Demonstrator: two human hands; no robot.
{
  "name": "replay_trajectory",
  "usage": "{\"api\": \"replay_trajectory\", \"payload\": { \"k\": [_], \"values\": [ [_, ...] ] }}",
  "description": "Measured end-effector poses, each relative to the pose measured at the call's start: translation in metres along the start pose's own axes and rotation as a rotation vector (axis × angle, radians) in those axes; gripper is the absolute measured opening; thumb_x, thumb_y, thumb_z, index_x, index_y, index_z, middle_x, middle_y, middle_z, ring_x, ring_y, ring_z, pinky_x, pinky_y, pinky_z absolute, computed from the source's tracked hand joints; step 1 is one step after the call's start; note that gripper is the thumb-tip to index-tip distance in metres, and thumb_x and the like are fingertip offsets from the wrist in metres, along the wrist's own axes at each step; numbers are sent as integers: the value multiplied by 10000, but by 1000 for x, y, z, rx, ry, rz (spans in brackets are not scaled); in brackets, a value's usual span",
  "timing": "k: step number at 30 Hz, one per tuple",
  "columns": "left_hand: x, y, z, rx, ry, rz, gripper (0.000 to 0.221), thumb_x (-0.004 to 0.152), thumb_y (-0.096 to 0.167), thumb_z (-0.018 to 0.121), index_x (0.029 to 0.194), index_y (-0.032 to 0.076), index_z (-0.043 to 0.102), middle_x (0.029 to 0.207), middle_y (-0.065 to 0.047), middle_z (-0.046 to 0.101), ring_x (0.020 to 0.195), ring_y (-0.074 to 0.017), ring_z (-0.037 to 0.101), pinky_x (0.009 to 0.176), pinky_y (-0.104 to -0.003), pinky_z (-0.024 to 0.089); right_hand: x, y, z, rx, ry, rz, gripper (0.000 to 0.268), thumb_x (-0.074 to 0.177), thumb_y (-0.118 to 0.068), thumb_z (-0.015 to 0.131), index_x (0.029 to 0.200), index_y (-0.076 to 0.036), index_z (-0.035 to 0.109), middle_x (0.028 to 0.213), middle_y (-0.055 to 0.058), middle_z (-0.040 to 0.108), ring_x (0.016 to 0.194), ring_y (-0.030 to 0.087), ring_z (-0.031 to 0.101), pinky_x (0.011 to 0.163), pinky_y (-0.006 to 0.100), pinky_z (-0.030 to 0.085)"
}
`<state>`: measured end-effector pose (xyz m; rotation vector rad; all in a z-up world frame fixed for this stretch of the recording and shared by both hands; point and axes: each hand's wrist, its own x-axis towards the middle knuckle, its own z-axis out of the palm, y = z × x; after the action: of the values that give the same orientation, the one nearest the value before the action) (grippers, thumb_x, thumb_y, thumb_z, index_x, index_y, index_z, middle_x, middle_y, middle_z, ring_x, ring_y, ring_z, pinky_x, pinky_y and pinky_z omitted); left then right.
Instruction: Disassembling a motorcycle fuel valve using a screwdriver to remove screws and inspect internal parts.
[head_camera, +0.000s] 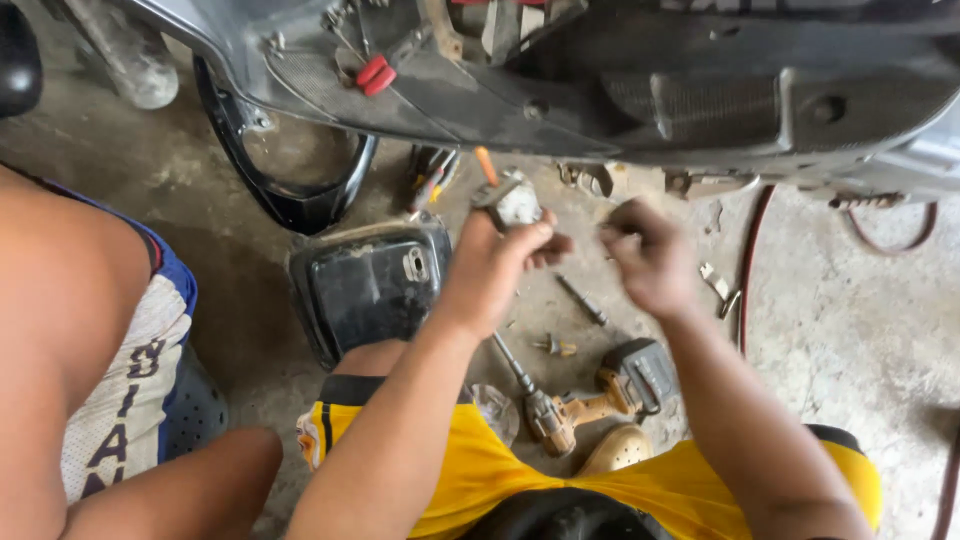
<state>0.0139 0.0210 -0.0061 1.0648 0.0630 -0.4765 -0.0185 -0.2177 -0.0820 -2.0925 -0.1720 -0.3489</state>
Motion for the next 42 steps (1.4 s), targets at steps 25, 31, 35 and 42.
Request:
{"api": "replay_trajectory", "payload": {
  "k": [25, 31, 35, 42],
  "values": [
    [-18, -28, 34, -819, -301, 21, 602, 1115, 550, 530, 1454, 57, 600, 1372, -123, 653, 1309, -242, 579, 1107, -325, 482, 39, -141, -22, -417, -231, -387, 660, 956, -311, 850, 1483, -1, 600, 1207, 183, 702, 1040, 320, 718, 905, 437, 599],
    [-17, -28, 24, -869, -314, 4, 635, 1121, 540, 536, 1497, 30, 577, 1396, -139, 650, 1229, -227, 599, 988, -293, 512, 43, -146, -18, -289, -285, -264, 656, 909, -225, 865, 1476, -7, 618, 1245, 200, 724, 1082, 289, 747, 969, 375, 605],
    [-15, -27, 21, -994, -382, 41, 477, 1172, 509, 501, 1355, 102, 668, 1193, -85, 722, 939, -166, 631, 879, -289, 539, 54, -155, -20, -188, -352, -219, 607, 908, -241, 821, 1432, 5, 638, 1351, 212, 738, 1231, 316, 735, 1079, 398, 563],
    [-20, -16, 12, -965, -349, -49, 548, 1152, 574, 483, 1365, 96, 647, 1244, -161, 666, 1033, -232, 648, 949, -336, 557, 66, -163, -23, 130, -444, 5, 550, 898, -181, 754, 1382, 57, 644, 1375, 187, 721, 1215, 240, 735, 1067, 323, 620]
  ]
}}
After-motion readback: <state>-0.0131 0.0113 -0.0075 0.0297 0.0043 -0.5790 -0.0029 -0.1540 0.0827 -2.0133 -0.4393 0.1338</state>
